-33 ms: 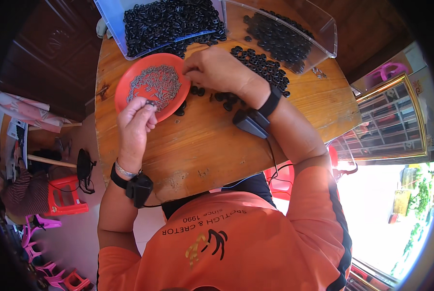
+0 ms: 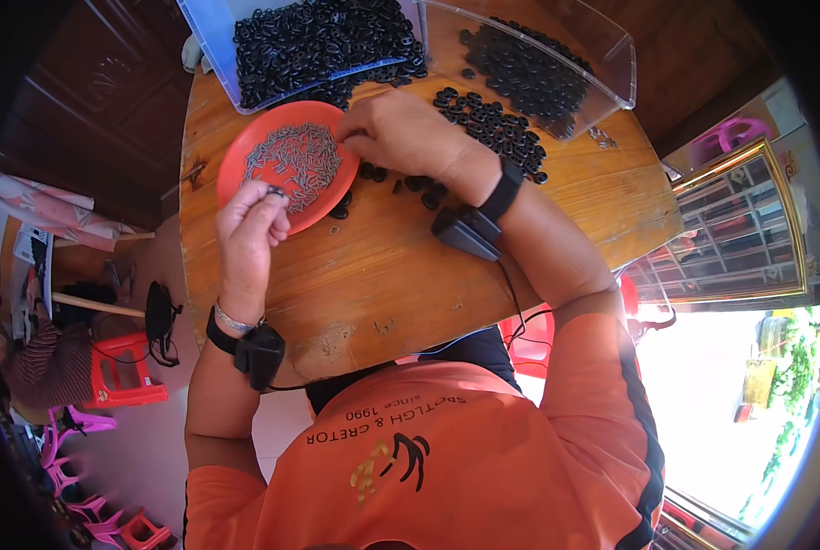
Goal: Sorting and inspecting small black rubber or plastic components into a red bowl on a wooden table.
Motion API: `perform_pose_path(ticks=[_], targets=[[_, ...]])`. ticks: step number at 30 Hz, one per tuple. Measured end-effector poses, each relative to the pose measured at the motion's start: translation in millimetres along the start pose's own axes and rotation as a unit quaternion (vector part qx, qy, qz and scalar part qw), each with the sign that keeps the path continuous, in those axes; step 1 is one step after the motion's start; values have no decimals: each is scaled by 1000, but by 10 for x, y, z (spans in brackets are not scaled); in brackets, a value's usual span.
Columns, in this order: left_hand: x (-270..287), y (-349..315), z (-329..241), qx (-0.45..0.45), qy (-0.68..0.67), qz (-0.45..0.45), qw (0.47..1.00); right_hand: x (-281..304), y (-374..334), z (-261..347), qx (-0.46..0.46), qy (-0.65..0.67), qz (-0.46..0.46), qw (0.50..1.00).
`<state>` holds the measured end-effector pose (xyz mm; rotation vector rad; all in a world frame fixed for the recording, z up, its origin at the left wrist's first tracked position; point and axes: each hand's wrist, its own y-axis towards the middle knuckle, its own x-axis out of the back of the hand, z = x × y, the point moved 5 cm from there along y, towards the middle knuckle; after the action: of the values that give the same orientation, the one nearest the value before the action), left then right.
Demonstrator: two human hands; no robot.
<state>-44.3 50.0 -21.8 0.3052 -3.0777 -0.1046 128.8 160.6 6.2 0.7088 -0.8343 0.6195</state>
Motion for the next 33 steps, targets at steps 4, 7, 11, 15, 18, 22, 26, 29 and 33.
perform_pose_path(ticks=[4, 7, 11, 15, 18, 22, 26, 29, 33], targets=[[276, 87, -14, -13, -67, -59, 996, -263, 146, 231, 80, -80, 34, 993], [355, 117, 7, 1, -77, -69, 995, -437, 221, 408, 91, -158, 79, 980], [393, 97, -4, 14, -82, -88, 993, -516, 287, 466, 82, -174, 92, 977], [390, 105, -50, 14, -77, -75, 994, -522, 317, 362, 65, -150, 35, 986], [393, 108, -54, 12, -74, -78, 994, -524, 331, 324, 56, -68, 22, 996], [359, 114, -60, 13, -73, -84, 994, -506, 354, 254, 43, 17, 16, 999], [316, 138, -46, 10, -60, -74, 995, -456, 357, 165, -30, 171, 37, 984], [269, 161, -51, 8, -58, -61, 996, -454, 353, 56, -61, 295, 59, 952], [166, 169, -77, 7, -45, -44, 998, -423, 331, -3, -82, 454, 69, 885]])
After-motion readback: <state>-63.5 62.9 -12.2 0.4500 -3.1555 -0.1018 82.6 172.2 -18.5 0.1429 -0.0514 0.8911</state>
